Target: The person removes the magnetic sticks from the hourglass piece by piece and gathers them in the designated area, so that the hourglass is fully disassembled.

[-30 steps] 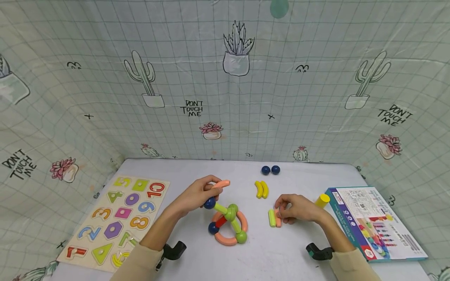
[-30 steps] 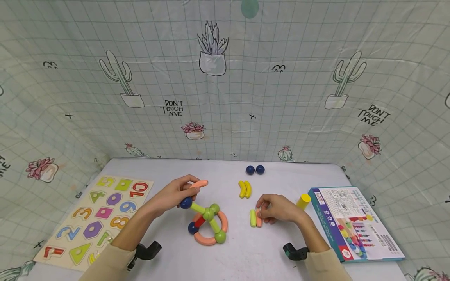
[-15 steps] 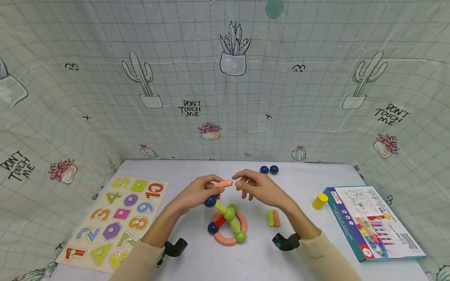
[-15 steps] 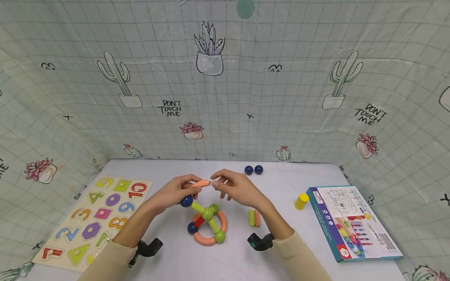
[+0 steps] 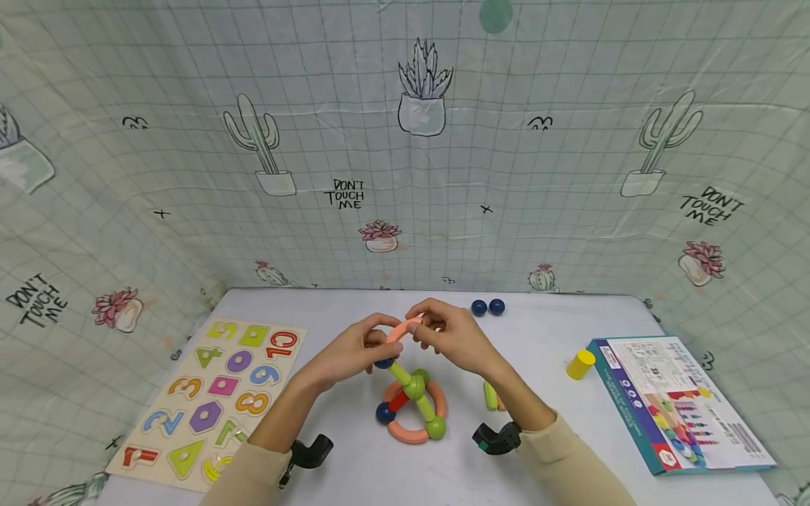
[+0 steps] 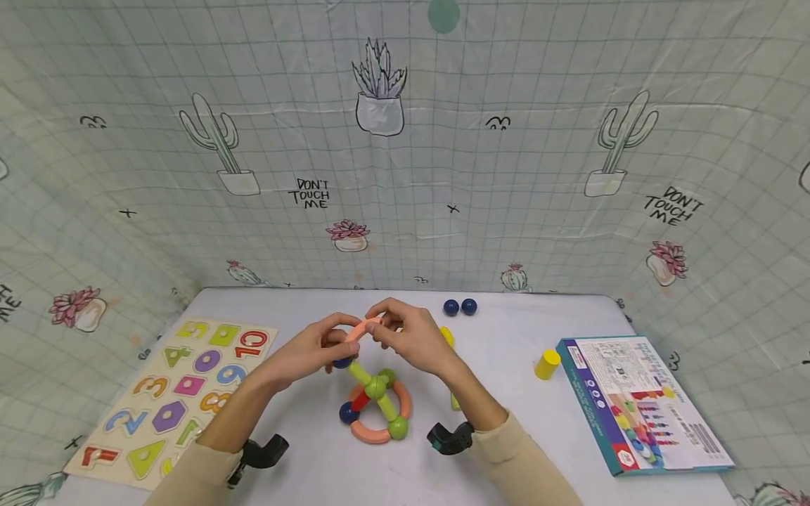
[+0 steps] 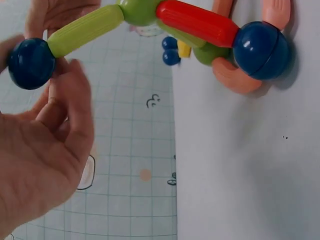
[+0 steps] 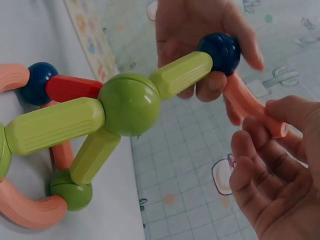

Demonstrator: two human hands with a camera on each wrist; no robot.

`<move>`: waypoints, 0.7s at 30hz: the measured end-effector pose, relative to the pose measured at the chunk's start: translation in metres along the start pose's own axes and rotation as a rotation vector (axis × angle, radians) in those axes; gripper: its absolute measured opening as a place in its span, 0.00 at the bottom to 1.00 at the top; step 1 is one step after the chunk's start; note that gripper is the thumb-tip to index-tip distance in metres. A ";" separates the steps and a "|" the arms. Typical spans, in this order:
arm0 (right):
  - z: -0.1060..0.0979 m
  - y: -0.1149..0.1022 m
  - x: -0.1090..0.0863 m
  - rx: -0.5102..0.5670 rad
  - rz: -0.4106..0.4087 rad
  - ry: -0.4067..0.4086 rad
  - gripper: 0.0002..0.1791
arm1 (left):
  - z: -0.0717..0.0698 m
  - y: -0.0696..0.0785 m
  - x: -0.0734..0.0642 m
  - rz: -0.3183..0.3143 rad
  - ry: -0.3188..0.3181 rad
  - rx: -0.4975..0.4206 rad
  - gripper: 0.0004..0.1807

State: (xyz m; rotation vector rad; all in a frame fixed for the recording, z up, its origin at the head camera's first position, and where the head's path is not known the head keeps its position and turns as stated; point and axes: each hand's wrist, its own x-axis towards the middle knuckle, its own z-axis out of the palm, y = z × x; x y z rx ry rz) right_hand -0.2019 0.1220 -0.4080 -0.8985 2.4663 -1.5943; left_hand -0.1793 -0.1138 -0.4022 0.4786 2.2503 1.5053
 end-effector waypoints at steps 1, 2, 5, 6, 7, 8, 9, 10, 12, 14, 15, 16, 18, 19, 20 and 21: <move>-0.001 0.000 -0.001 0.007 0.003 0.018 0.09 | 0.000 0.000 -0.001 0.016 -0.014 -0.012 0.28; -0.003 0.000 -0.002 0.013 0.007 0.035 0.10 | 0.000 -0.001 -0.001 0.032 -0.029 -0.032 0.30; -0.006 0.000 -0.005 0.029 0.019 0.074 0.10 | 0.002 -0.004 -0.002 0.080 -0.067 -0.110 0.33; -0.008 0.001 -0.006 0.031 0.025 0.084 0.11 | 0.003 -0.005 -0.001 0.090 -0.068 -0.136 0.33; -0.009 0.001 -0.008 0.036 0.032 0.091 0.11 | 0.004 -0.006 -0.001 0.100 -0.065 -0.158 0.33; -0.010 0.002 -0.009 0.039 0.041 0.101 0.12 | 0.004 -0.007 -0.001 0.110 -0.058 -0.176 0.33; -0.011 0.003 -0.011 0.046 0.047 0.110 0.12 | 0.005 -0.009 0.000 0.121 -0.051 -0.194 0.33; -0.013 0.003 -0.012 0.058 0.055 0.119 0.13 | 0.006 -0.010 0.000 0.137 -0.046 -0.210 0.33; -0.016 0.005 -0.015 0.086 0.065 0.136 0.13 | 0.007 -0.013 0.000 0.157 -0.031 -0.238 0.31; -0.020 0.006 -0.018 0.109 0.067 0.147 0.13 | 0.008 -0.015 0.001 0.184 -0.029 -0.275 0.28; -0.022 0.007 -0.019 0.121 0.068 0.148 0.13 | 0.009 -0.016 0.001 0.197 -0.029 -0.286 0.27; -0.023 0.007 -0.020 0.129 0.074 0.150 0.13 | 0.010 -0.017 0.001 0.209 -0.028 -0.289 0.26; -0.026 0.009 -0.022 0.133 0.086 0.153 0.13 | 0.011 -0.017 0.002 0.230 -0.027 -0.289 0.24; -0.027 0.010 -0.024 0.136 0.092 0.156 0.13 | 0.012 -0.017 0.003 0.239 -0.025 -0.282 0.23; -0.029 0.012 -0.025 0.141 0.100 0.161 0.13 | 0.013 -0.016 0.003 0.250 -0.024 -0.268 0.22; -0.030 0.013 -0.026 0.143 0.110 0.166 0.14 | 0.014 -0.016 0.004 0.259 -0.022 -0.256 0.22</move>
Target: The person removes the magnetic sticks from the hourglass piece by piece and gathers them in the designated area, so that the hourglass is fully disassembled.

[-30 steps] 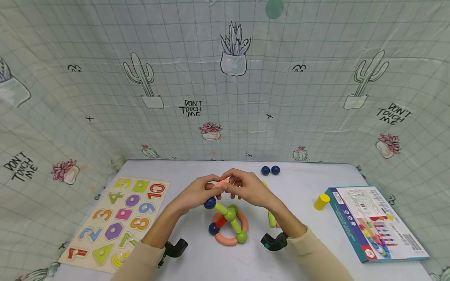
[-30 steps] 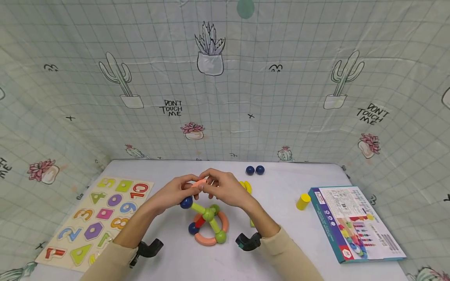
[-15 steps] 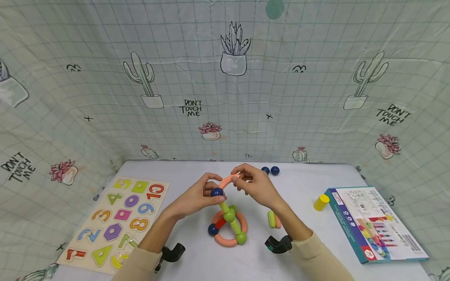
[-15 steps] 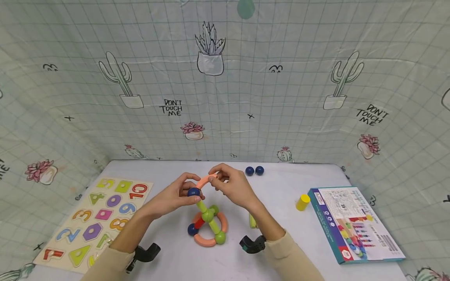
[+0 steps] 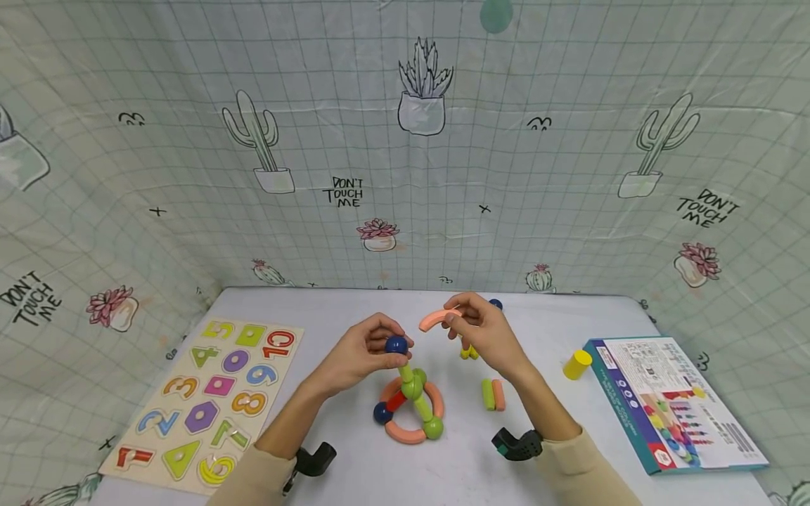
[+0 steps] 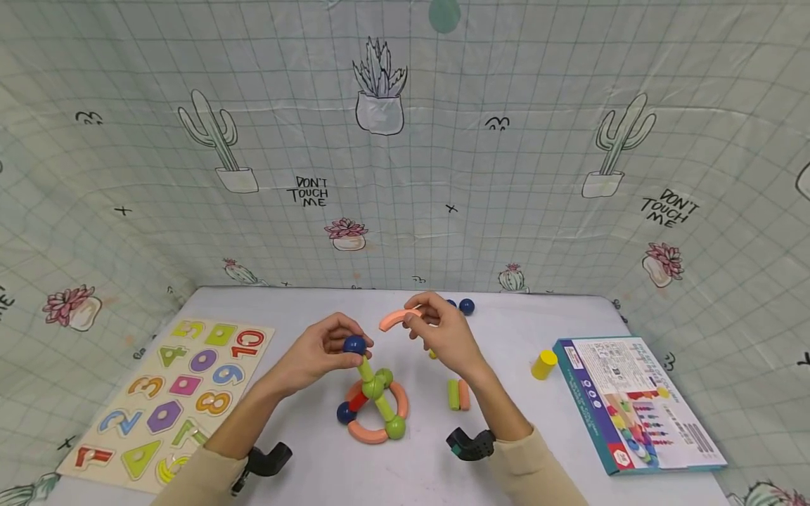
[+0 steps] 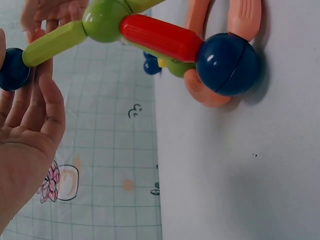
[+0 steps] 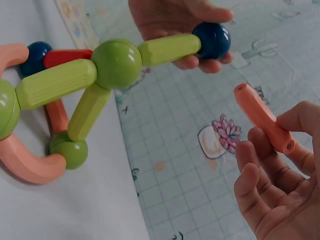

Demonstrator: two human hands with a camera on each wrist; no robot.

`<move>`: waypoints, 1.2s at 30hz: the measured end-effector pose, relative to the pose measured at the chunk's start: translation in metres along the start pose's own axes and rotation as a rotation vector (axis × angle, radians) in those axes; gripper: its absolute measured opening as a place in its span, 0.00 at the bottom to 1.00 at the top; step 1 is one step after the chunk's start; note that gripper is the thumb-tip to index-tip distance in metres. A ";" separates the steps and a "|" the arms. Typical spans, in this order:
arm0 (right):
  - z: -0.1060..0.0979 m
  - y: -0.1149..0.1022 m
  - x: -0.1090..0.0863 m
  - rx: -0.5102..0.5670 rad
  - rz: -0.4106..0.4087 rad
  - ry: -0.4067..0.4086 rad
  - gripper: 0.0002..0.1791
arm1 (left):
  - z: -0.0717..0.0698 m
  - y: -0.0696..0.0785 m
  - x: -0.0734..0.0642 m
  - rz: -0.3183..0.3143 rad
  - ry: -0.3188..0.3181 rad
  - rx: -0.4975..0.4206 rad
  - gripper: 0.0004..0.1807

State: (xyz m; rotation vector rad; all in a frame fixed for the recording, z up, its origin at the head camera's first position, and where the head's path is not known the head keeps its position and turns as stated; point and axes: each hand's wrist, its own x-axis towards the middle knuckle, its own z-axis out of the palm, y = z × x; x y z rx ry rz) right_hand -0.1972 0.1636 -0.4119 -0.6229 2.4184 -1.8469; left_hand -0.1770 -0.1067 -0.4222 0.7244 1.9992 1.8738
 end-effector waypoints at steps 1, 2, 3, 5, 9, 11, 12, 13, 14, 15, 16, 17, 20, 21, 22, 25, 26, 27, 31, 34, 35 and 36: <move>-0.002 0.002 0.000 0.002 0.011 0.009 0.14 | 0.001 0.001 0.000 0.010 0.000 0.015 0.21; -0.004 0.003 -0.001 0.005 0.021 0.018 0.15 | 0.002 0.001 0.001 0.018 0.000 0.027 0.21; -0.006 0.005 -0.001 0.013 0.035 0.026 0.15 | 0.003 0.002 0.002 0.028 -0.001 0.041 0.21; -0.011 0.009 -0.003 0.020 0.063 0.045 0.14 | 0.005 0.003 0.002 0.042 -0.001 0.075 0.20; -0.022 0.022 -0.005 -0.019 0.115 0.103 0.14 | 0.007 0.004 0.003 0.058 -0.001 0.135 0.20; -0.029 0.031 -0.006 -0.065 0.146 0.146 0.15 | 0.008 0.005 0.004 0.062 -0.002 0.151 0.20; -0.032 0.036 -0.007 -0.095 0.170 0.167 0.16 | 0.008 0.005 0.004 0.067 -0.004 0.154 0.20; -0.035 0.041 -0.008 -0.119 0.194 0.186 0.16 | 0.008 0.004 0.004 0.072 -0.006 0.157 0.20; -0.039 0.046 -0.009 -0.141 0.223 0.204 0.17 | 0.008 0.004 0.004 0.076 -0.008 0.155 0.20; -0.042 0.051 -0.010 -0.162 0.255 0.217 0.18 | 0.008 0.004 0.005 0.078 -0.010 0.154 0.21; -0.045 0.056 -0.011 -0.176 0.289 0.229 0.18 | 0.008 0.004 0.005 0.079 -0.011 0.153 0.21; -0.047 0.061 -0.013 -0.187 0.325 0.235 0.18 | 0.009 0.004 0.004 0.080 -0.012 0.156 0.21; -0.054 0.074 -0.015 -0.218 0.419 0.243 0.19 | 0.009 0.003 0.004 0.071 -0.020 0.169 0.23; -0.055 0.078 -0.016 -0.226 0.442 0.241 0.19 | 0.010 0.002 0.003 0.068 -0.022 0.181 0.23; -0.056 0.081 -0.016 -0.226 0.468 0.244 0.19 | 0.010 0.001 0.003 0.064 -0.025 0.193 0.24; -0.059 0.092 -0.017 -0.247 0.515 0.250 0.19 | 0.010 -0.001 0.001 0.053 -0.028 0.230 0.27; -0.059 0.096 -0.017 -0.260 0.523 0.251 0.19 | 0.010 -0.002 0.000 0.052 -0.027 0.240 0.28; -0.060 0.099 -0.017 -0.280 0.527 0.248 0.19 | 0.011 -0.003 0.000 0.056 -0.025 0.253 0.28; -0.060 0.110 -0.017 -0.407 0.518 0.230 0.17 | 0.011 -0.004 -0.001 0.071 -0.031 0.290 0.31; -0.057 0.112 -0.016 -0.507 0.488 0.227 0.18 | 0.010 -0.005 0.000 0.076 -0.034 0.320 0.32; -0.056 0.111 -0.015 -0.536 0.477 0.230 0.18 | 0.010 -0.006 0.001 0.072 -0.032 0.331 0.31; -0.055 0.111 -0.015 -0.558 0.474 0.231 0.18 | 0.010 -0.006 0.001 0.064 -0.032 0.337 0.30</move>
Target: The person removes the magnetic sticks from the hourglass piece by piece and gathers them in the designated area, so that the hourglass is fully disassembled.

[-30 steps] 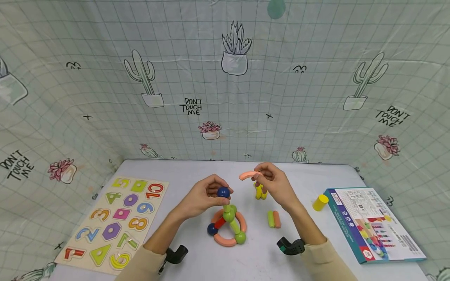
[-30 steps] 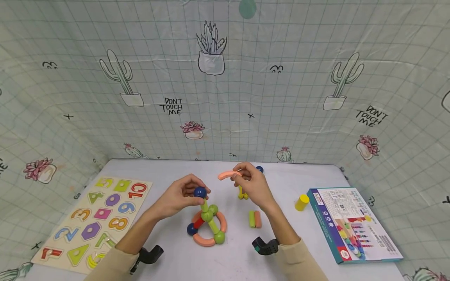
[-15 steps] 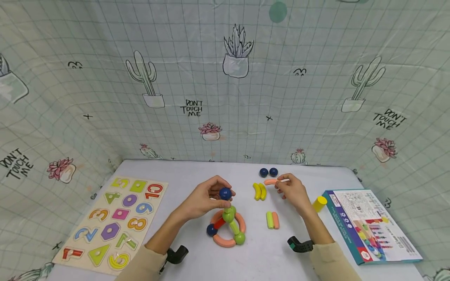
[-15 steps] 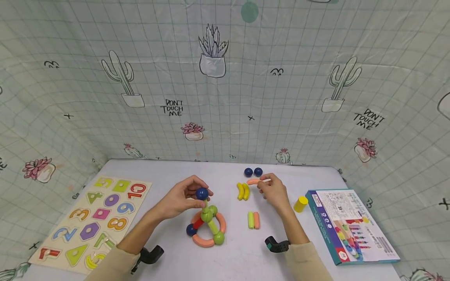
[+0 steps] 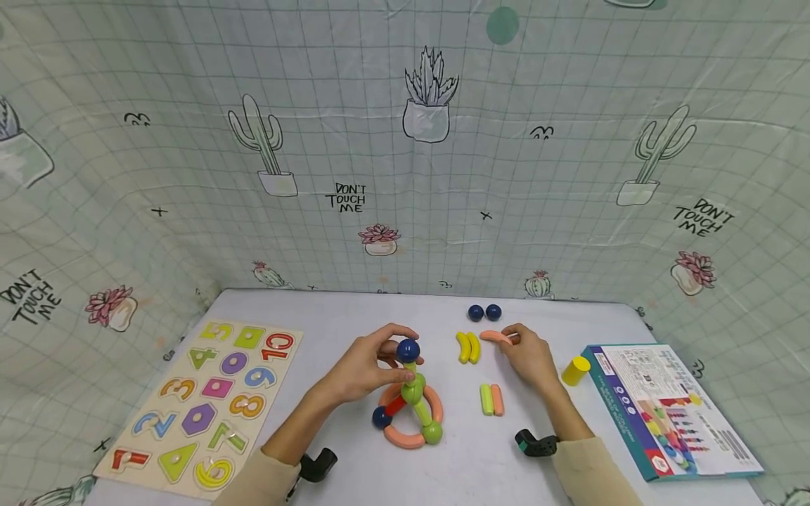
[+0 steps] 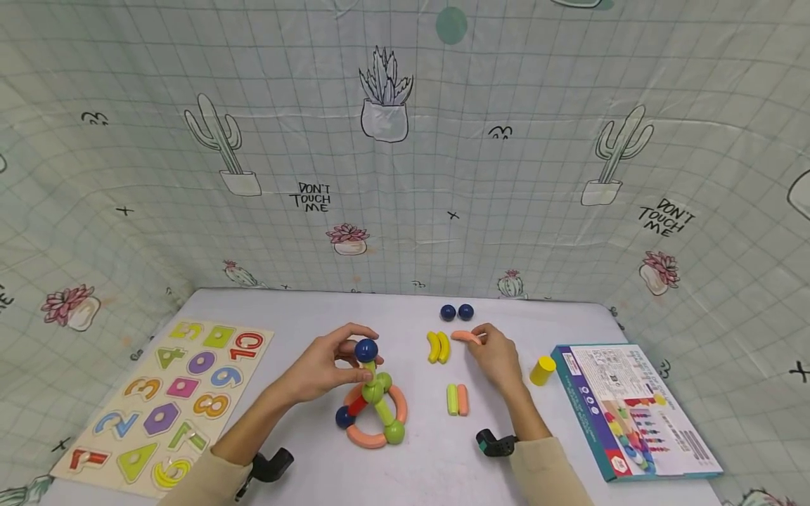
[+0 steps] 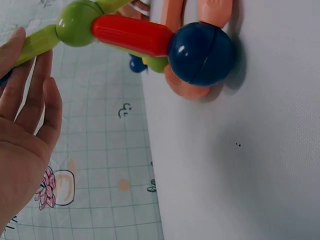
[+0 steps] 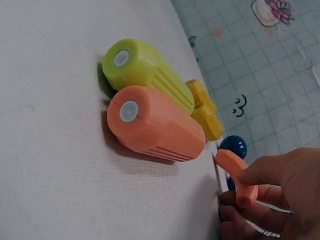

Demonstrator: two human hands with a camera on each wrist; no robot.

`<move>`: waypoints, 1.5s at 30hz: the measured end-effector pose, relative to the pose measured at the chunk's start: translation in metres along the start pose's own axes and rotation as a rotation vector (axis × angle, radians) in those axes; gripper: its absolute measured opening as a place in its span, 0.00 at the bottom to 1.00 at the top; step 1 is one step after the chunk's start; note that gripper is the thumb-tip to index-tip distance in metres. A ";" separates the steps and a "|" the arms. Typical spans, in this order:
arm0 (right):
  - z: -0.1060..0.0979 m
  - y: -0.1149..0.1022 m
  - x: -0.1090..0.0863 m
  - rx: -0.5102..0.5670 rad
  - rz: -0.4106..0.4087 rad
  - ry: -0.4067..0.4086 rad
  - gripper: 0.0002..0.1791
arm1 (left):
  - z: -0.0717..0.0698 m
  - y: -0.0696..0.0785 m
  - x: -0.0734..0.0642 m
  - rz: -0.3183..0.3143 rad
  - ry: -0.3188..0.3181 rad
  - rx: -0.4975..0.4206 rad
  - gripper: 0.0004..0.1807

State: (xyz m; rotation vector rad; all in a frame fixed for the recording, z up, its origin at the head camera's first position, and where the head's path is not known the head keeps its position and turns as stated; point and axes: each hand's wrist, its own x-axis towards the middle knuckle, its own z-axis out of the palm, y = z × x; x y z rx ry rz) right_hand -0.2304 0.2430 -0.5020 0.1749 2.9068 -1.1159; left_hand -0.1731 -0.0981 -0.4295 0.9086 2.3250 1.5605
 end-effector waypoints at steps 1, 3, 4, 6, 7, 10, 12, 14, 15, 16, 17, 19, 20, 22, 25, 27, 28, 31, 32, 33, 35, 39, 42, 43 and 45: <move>0.000 -0.001 0.000 -0.017 -0.004 0.004 0.18 | 0.000 -0.001 0.000 -0.008 -0.003 0.010 0.29; 0.001 -0.003 -0.001 -0.032 0.000 0.001 0.17 | 0.001 -0.001 0.000 -0.029 -0.011 0.024 0.25; 0.001 -0.004 -0.001 -0.039 0.003 0.000 0.17 | 0.002 -0.002 0.000 -0.039 -0.012 0.040 0.23; 0.001 -0.006 -0.002 -0.044 0.012 -0.006 0.16 | 0.004 -0.004 -0.001 -0.049 -0.012 0.065 0.20; 0.002 -0.006 -0.002 -0.046 0.010 -0.007 0.16 | 0.005 -0.004 -0.001 -0.049 -0.011 0.078 0.19; 0.003 -0.007 -0.002 -0.043 0.001 -0.014 0.16 | 0.007 -0.006 -0.002 -0.052 -0.004 0.106 0.16; 0.004 -0.008 -0.002 -0.046 -0.008 -0.022 0.16 | 0.009 -0.008 -0.003 -0.049 -0.006 0.105 0.15; 0.004 -0.009 -0.001 -0.047 -0.017 -0.033 0.17 | 0.010 -0.009 -0.003 -0.052 -0.005 0.105 0.14; 0.004 -0.009 -0.001 -0.049 -0.022 -0.038 0.18 | 0.010 -0.009 -0.003 -0.055 -0.004 0.103 0.13; 0.005 -0.010 -0.001 -0.048 -0.023 -0.046 0.18 | 0.010 -0.010 -0.003 -0.056 -0.002 0.103 0.13; 0.005 -0.011 -0.002 -0.045 -0.022 -0.055 0.19 | 0.011 -0.010 -0.004 -0.056 0.001 0.104 0.13; 0.005 -0.012 -0.002 -0.033 -0.020 -0.074 0.19 | 0.011 -0.011 -0.004 -0.055 0.004 0.113 0.12; 0.005 -0.013 -0.003 -0.025 -0.020 -0.083 0.19 | 0.010 -0.011 -0.004 -0.050 0.005 0.122 0.12; 0.004 -0.014 -0.003 -0.011 -0.018 -0.100 0.19 | 0.010 -0.012 -0.003 -0.043 0.007 0.143 0.13; 0.004 -0.016 -0.004 -0.002 -0.025 -0.115 0.19 | 0.010 -0.012 -0.003 -0.031 0.008 0.171 0.13; 0.004 -0.017 -0.004 -0.002 -0.028 -0.123 0.19 | 0.010 -0.012 -0.003 -0.031 0.005 0.180 0.13; 0.005 -0.017 -0.005 -0.004 -0.029 -0.127 0.19 | 0.010 -0.012 -0.004 -0.028 0.003 0.189 0.14; 0.005 -0.017 -0.005 -0.006 -0.035 -0.131 0.20 | 0.010 -0.011 -0.004 -0.022 -0.002 0.211 0.14; 0.005 -0.016 -0.005 -0.008 -0.039 -0.130 0.20 | 0.010 -0.010 -0.004 -0.023 -0.004 0.218 0.14; 0.006 -0.016 -0.006 -0.009 -0.043 -0.130 0.20 | 0.010 -0.009 -0.004 -0.022 -0.006 0.228 0.13; 0.006 -0.016 -0.005 -0.011 -0.050 -0.130 0.20 | 0.010 -0.007 -0.004 -0.026 -0.011 0.237 0.13; 0.006 -0.016 -0.005 -0.017 -0.057 -0.134 0.20 | 0.010 -0.006 -0.003 -0.029 -0.019 0.241 0.14; 0.007 -0.015 -0.005 -0.016 -0.059 -0.133 0.20 | 0.010 -0.006 -0.003 -0.027 -0.023 0.245 0.14; 0.007 -0.015 -0.005 -0.016 -0.061 -0.132 0.20 | 0.010 -0.006 -0.003 -0.027 -0.025 0.246 0.13; 0.008 -0.015 -0.005 -0.015 -0.065 -0.132 0.20 | 0.010 -0.007 -0.004 -0.025 -0.026 0.252 0.13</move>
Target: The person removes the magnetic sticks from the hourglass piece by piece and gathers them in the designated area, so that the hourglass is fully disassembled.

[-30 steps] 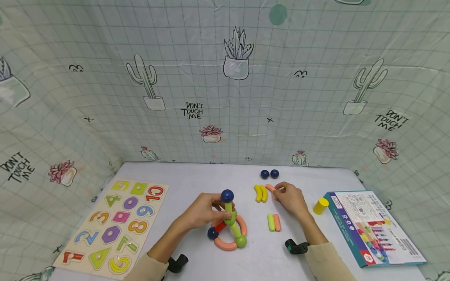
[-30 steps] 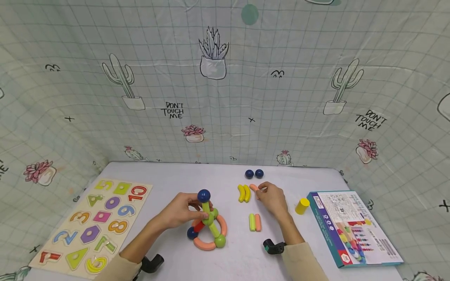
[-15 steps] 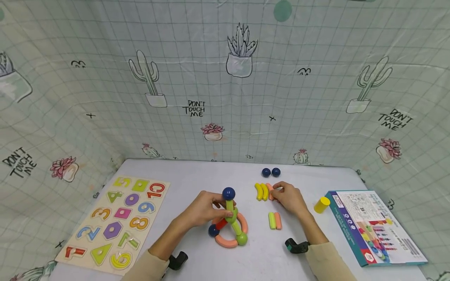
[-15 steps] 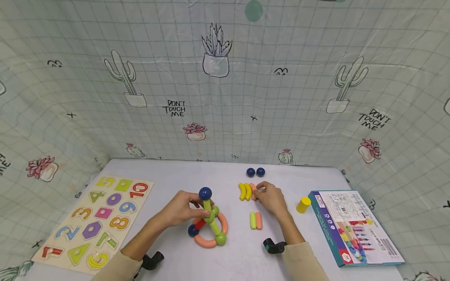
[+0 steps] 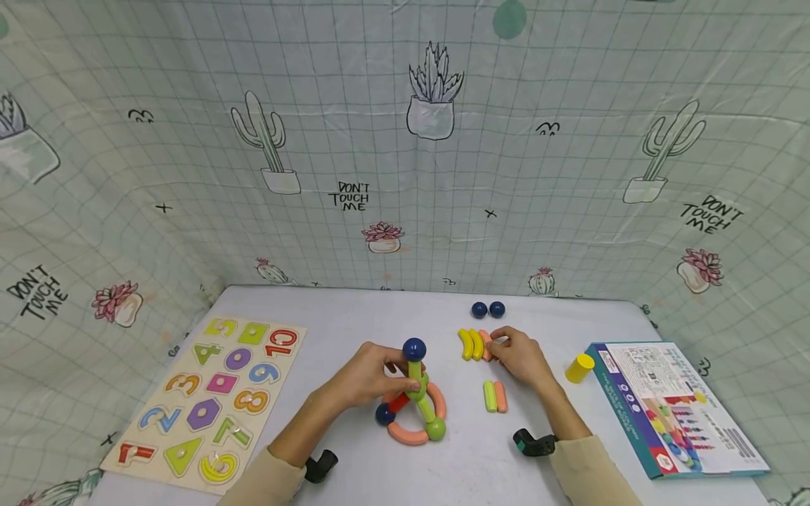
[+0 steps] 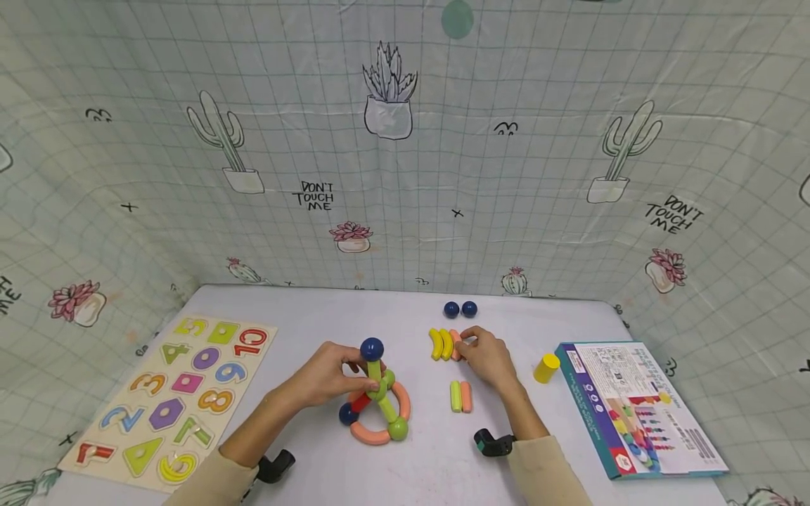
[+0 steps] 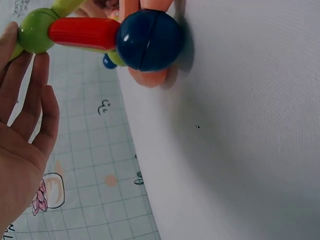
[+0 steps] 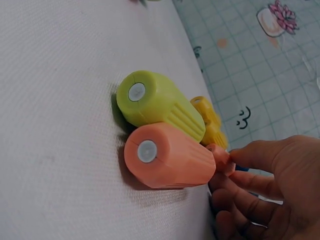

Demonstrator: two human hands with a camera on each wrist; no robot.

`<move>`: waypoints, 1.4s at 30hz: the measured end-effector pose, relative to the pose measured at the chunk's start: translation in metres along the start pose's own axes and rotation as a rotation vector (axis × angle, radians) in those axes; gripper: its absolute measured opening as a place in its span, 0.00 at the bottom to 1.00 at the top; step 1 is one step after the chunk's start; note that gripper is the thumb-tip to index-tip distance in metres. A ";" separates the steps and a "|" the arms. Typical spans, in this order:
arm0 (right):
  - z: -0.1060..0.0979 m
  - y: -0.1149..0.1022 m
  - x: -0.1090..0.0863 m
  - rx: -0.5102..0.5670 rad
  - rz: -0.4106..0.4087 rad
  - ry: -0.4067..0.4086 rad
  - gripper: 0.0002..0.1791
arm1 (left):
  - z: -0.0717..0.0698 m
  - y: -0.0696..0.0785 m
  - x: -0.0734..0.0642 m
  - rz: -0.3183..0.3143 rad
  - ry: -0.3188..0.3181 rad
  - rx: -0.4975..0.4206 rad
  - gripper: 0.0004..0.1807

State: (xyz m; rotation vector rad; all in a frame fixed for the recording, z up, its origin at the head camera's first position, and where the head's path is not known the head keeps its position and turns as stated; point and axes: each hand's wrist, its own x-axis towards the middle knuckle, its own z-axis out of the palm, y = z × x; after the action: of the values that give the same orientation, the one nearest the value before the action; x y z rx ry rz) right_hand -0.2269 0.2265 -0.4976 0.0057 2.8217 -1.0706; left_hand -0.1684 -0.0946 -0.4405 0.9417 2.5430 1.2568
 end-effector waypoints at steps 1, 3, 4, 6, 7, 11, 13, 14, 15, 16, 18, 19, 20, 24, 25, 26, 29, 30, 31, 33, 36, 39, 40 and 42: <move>0.000 0.000 0.000 0.000 -0.001 0.000 0.20 | 0.000 0.000 0.000 0.001 -0.001 0.002 0.13; 0.000 0.001 0.001 -0.002 -0.001 0.003 0.20 | 0.000 -0.001 0.000 0.004 -0.004 0.006 0.13; 0.001 0.001 0.001 -0.003 0.000 0.003 0.20 | 0.000 -0.002 0.000 0.004 -0.005 0.006 0.12; 0.001 0.001 0.001 -0.004 0.014 0.018 0.21 | 0.000 -0.002 0.001 0.010 -0.007 0.007 0.12; 0.001 0.001 0.001 -0.006 0.021 0.033 0.21 | 0.000 -0.002 0.000 0.011 -0.007 0.008 0.12; 0.003 -0.005 0.000 0.017 0.019 0.122 0.21 | -0.001 -0.002 0.001 0.027 -0.007 0.014 0.11; 0.003 -0.013 -0.003 0.057 -0.021 0.150 0.19 | -0.001 -0.002 0.001 0.031 -0.004 0.018 0.10; 0.004 -0.019 -0.005 0.086 -0.055 0.152 0.19 | -0.001 -0.002 0.001 0.031 -0.004 0.018 0.10; 0.004 -0.025 -0.008 0.117 -0.093 0.145 0.18 | -0.001 -0.002 0.001 0.028 -0.004 0.020 0.10; 0.003 -0.032 -0.012 0.147 -0.136 0.131 0.17 | -0.001 -0.002 0.001 0.027 -0.004 0.019 0.10; 0.002 -0.048 -0.020 0.207 -0.236 0.080 0.16 | 0.000 -0.003 0.001 0.022 -0.004 0.018 0.10; 0.002 -0.057 -0.025 0.239 -0.291 0.049 0.16 | 0.000 -0.003 0.001 0.021 -0.004 0.018 0.10; 0.001 -0.066 -0.029 0.263 -0.343 0.014 0.16 | 0.000 -0.003 0.002 0.021 -0.004 0.019 0.10; 0.002 -0.095 -0.047 0.346 -0.509 -0.125 0.15 | -0.001 -0.002 0.002 0.026 0.000 0.019 0.09; 0.003 -0.101 -0.051 0.361 -0.533 -0.153 0.15 | -0.001 -0.002 0.001 0.028 0.001 0.019 0.08; 0.004 -0.105 -0.054 0.368 -0.554 -0.178 0.15 | -0.002 -0.002 0.001 0.028 0.002 0.019 0.07; 0.008 -0.114 -0.060 0.388 -0.589 -0.236 0.17 | -0.001 -0.003 0.001 0.037 0.003 0.015 0.06; 0.010 -0.115 -0.061 0.395 -0.594 -0.250 0.17 | -0.001 -0.003 0.001 0.040 0.003 0.017 0.06; 0.011 -0.116 -0.062 0.398 -0.600 -0.259 0.18 | -0.001 -0.003 0.001 0.044 0.004 0.018 0.05; 0.013 -0.117 -0.062 0.407 -0.607 -0.267 0.19 | -0.001 -0.004 0.001 0.052 0.005 0.020 0.05; 0.015 -0.118 -0.062 0.422 -0.626 -0.261 0.20 | -0.001 -0.004 0.001 0.053 0.008 0.024 0.05; 0.016 -0.118 -0.062 0.426 -0.630 -0.252 0.20 | -0.001 -0.004 0.002 0.047 0.011 0.026 0.05; 0.016 -0.119 -0.062 0.424 -0.629 -0.249 0.20 | -0.001 -0.004 0.002 0.046 0.011 0.027 0.05; 0.016 -0.120 -0.063 0.415 -0.623 -0.237 0.20 | -0.001 -0.004 0.001 0.042 0.010 0.024 0.05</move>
State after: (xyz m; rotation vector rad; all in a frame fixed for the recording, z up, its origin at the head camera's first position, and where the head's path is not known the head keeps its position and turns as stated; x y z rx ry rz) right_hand -0.1686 0.1288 -0.4233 -0.9394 2.3772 -1.6215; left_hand -0.1715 -0.0960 -0.4425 1.0014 2.5639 1.2479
